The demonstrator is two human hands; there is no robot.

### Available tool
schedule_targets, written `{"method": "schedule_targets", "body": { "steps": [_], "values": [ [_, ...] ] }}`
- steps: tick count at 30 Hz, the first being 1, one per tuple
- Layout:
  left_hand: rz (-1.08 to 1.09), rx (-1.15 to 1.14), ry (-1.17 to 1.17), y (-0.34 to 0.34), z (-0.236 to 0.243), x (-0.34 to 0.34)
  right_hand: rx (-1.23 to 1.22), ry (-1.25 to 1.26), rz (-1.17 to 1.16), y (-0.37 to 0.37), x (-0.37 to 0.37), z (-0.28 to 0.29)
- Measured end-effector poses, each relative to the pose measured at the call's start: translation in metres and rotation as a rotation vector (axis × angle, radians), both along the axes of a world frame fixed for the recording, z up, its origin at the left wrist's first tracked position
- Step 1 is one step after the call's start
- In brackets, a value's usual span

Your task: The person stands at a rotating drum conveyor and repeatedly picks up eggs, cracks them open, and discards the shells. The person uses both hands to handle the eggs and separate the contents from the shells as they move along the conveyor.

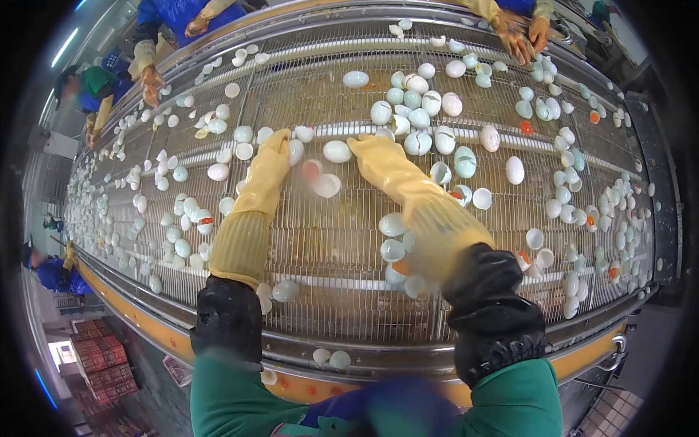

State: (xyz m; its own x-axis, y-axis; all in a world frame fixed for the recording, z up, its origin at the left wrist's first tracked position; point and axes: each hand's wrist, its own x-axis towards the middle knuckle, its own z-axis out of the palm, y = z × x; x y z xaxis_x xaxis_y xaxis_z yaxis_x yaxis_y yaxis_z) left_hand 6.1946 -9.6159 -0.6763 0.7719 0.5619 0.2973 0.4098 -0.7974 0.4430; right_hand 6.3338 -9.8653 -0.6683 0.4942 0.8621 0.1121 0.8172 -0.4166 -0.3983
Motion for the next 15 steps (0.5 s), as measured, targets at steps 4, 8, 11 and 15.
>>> {"method": "schedule_targets", "body": {
  "steps": [4,8,11,15],
  "values": [
    [0.035,-0.119,-0.353,-0.042,0.034,0.012,-0.011,0.012,-0.012,0.011,0.011,-0.032],
    [-0.189,-0.074,-0.230,-0.094,0.042,0.004,0.215,0.043,-0.003,-0.005,0.016,-0.052],
    [-0.170,-0.236,0.103,-0.099,0.022,-0.001,0.417,0.416,-0.092,-0.061,-0.018,-0.011],
    [0.025,-0.241,0.217,-0.104,0.004,0.006,0.344,0.890,-0.275,-0.150,-0.055,0.074]
  ]
}}
